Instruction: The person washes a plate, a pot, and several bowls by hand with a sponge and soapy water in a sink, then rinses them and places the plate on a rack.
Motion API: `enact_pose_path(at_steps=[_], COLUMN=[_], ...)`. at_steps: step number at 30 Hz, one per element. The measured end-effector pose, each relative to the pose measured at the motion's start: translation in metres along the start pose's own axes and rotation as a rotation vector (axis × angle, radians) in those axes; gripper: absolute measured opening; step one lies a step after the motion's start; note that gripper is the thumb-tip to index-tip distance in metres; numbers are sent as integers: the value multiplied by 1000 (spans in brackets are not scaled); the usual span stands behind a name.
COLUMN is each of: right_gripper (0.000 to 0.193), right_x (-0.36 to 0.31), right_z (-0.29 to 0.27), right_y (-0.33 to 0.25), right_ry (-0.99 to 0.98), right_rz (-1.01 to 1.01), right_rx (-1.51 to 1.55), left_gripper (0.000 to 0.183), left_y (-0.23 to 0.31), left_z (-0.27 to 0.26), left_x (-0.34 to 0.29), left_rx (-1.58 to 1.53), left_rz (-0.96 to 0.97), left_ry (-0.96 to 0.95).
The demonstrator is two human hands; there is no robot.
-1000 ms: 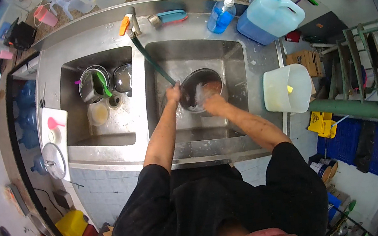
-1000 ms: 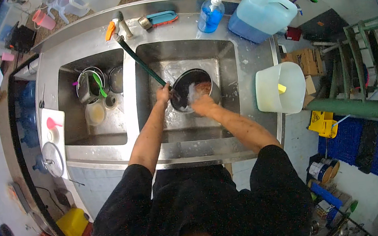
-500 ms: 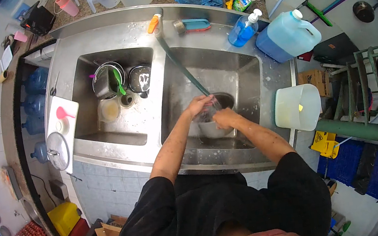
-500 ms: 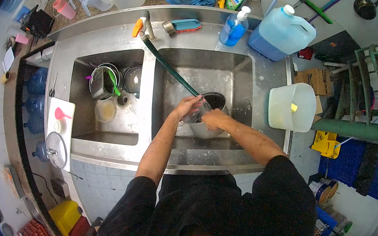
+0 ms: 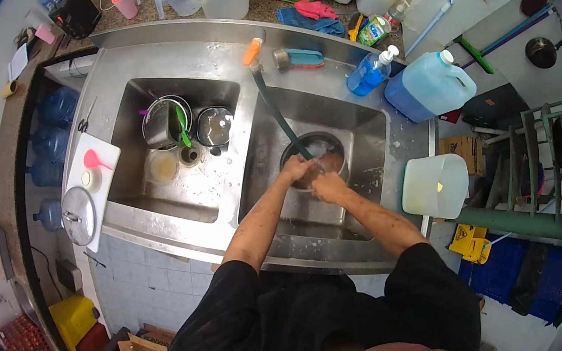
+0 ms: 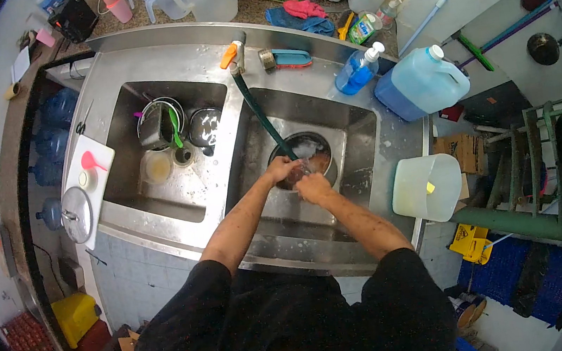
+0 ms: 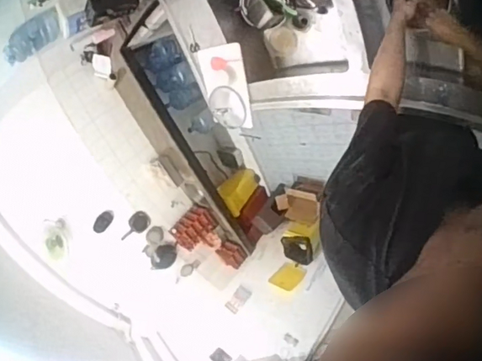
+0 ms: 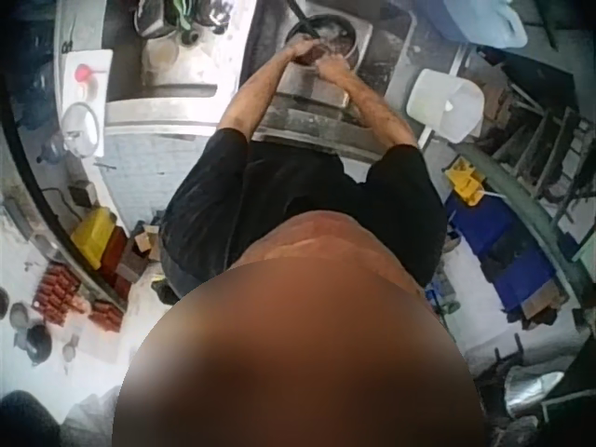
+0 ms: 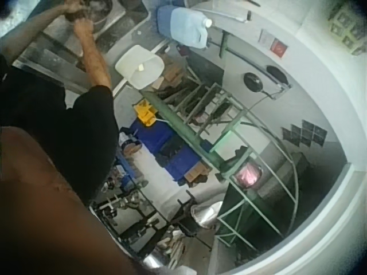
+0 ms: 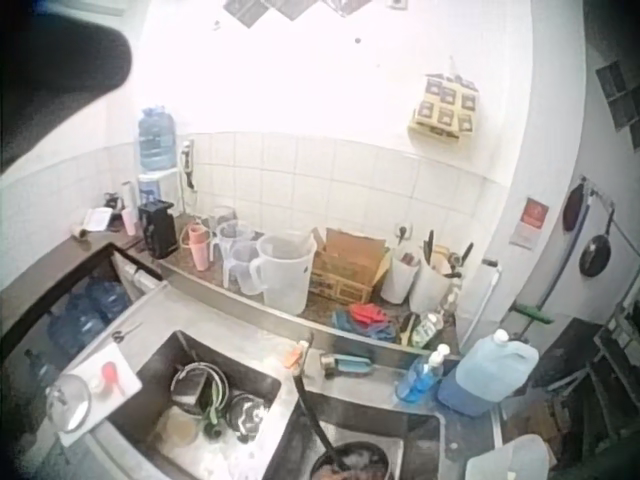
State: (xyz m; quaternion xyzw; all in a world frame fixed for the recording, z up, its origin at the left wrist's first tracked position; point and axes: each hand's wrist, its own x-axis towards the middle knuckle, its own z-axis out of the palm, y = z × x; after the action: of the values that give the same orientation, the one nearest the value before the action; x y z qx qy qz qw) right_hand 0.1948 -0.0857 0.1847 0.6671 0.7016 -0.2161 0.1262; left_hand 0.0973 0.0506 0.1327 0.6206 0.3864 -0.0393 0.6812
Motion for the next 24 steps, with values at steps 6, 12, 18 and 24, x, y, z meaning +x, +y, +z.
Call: enact_pose_path(at_steps=[6, 12, 18, 24], right_gripper=[20, 34, 48, 45], right_x=[5, 3, -9, -50], right_z=[-14, 2, 64, 95], right_y=[1, -3, 41, 40], right_ry=[-43, 219, 180, 641], right_rz=[-3, 98, 664, 969], right_rx=[-37, 398, 1047, 1629], left_gripper=[40, 44, 45, 37], left_y=[-43, -62, -51, -35], left_z=[7, -22, -17, 1], left_x=[5, -15, -23, -5], left_rx=[-72, 215, 153, -91], left_rz=[134, 133, 158, 97], left_ry=[197, 447, 420, 217])
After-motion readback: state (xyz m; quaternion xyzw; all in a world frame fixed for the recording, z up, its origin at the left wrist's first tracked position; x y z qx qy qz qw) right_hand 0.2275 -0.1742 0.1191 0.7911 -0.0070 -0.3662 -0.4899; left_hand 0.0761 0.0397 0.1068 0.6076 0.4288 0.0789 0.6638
